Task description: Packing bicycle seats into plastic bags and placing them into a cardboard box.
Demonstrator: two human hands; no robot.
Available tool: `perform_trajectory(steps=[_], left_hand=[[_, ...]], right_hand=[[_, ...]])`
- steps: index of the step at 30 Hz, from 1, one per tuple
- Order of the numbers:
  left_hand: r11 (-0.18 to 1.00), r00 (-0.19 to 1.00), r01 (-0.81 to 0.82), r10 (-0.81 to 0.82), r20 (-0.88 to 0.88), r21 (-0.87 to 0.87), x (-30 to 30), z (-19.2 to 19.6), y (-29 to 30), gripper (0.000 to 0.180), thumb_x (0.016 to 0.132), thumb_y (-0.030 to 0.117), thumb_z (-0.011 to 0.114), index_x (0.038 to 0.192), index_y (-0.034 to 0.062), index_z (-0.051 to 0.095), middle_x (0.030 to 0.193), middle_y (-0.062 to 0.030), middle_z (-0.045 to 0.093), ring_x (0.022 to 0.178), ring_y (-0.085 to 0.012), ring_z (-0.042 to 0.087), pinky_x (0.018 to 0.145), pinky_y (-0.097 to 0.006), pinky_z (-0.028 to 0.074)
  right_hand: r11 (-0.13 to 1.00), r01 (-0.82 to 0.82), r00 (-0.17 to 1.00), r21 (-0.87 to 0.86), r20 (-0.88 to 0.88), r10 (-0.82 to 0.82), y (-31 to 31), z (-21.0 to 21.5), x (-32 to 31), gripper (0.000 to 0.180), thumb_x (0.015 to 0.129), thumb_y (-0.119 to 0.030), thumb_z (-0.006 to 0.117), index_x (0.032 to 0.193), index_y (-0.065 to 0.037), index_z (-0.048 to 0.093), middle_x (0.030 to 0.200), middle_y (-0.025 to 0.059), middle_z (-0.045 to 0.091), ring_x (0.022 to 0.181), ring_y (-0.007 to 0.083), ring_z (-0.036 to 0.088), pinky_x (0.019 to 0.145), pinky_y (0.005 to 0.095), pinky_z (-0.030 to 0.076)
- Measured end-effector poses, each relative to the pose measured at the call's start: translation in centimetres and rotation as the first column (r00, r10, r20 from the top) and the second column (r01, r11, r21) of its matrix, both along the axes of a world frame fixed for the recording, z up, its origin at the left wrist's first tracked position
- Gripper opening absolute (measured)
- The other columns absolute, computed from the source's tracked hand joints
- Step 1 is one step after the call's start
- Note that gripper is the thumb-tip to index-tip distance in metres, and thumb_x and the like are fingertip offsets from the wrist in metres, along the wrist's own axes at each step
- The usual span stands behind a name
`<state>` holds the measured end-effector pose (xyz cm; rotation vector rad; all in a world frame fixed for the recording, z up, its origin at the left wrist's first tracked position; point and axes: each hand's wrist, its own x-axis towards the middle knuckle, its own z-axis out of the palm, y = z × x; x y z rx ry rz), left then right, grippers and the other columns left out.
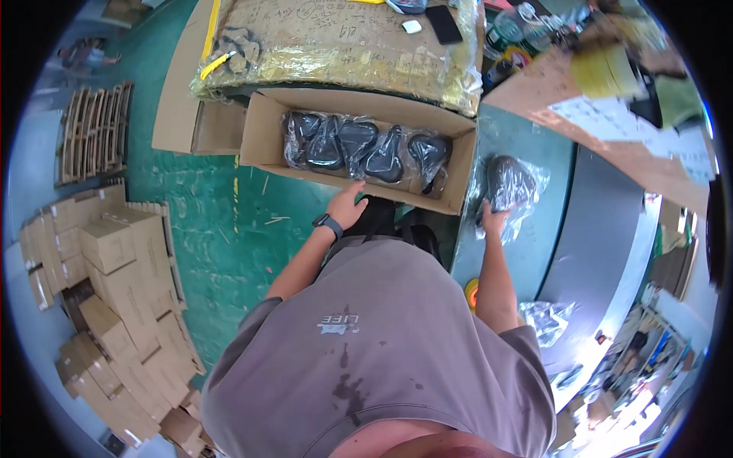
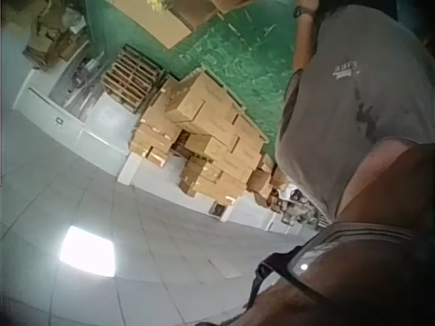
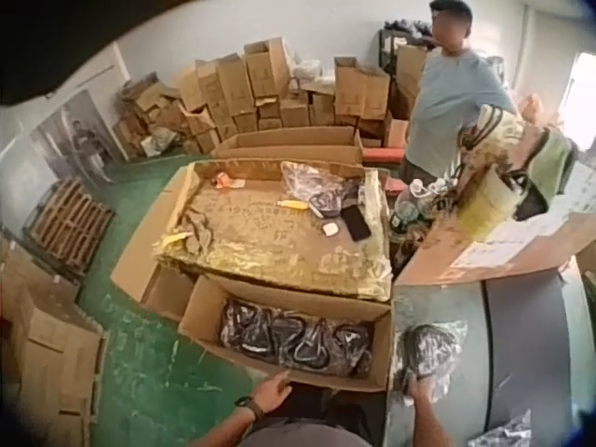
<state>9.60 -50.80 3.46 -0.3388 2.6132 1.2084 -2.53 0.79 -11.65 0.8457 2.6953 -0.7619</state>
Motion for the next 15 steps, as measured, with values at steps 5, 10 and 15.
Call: perform_trajectory(steps=[5, 10, 15], left_hand=[[0.988, 0.982, 0.151, -0.155, 0.111, 0.042, 4.9, 2.4, -1.1, 0.058, 0.099, 0.023, 0.076, 0.152, 0.0077, 0.059, 0.130, -0.0158, 0.077, 0.116, -0.0286, 0.077, 0.099, -0.042, 0.061], [0.892, 0.872, 0.452, -0.442, 0.209, 0.004, 5.1, -0.7, -3.9, 0.066, 0.099, 0.026, 0.077, 0.158, 0.0096, 0.052, 0.134, -0.0171, 0.076, 0.117, -0.0305, 0.076, 0.099, -0.043, 0.061], [0.485, 0.490, 0.871, -0.844, 0.217, -0.081, 3.0, 0.2, -4.2, 0.069, 0.095, 0.028, 0.078, 0.156, 0.0047, 0.054, 0.149, -0.0260, 0.065, 0.137, -0.0427, 0.063, 0.115, -0.050, 0.051]], right_hand=[[0.992, -0.049, 0.967, 0.119, -0.243, 0.077, -0.6, 4.8, 7.2, 0.114, 0.091, -0.056, 0.080, 0.171, 0.002, 0.022, 0.146, 0.0420, 0.056, 0.136, 0.0542, 0.058, 0.116, 0.0564, 0.046], [0.959, 0.093, 0.961, 0.268, -0.276, -0.016, -3.7, 11.3, 18.8, 0.084, 0.096, -0.037, 0.079, 0.162, -0.001, 0.041, 0.132, 0.0294, 0.065, 0.120, 0.0459, 0.063, 0.108, 0.0538, 0.049], [0.844, 0.512, 0.845, 0.162, -0.270, -0.461, -7.9, 9.9, 38.1, 0.045, 0.100, -0.028, 0.076, 0.136, -0.003, 0.069, 0.113, 0.0194, 0.075, 0.109, 0.0381, 0.071, 0.101, 0.0501, 0.054]])
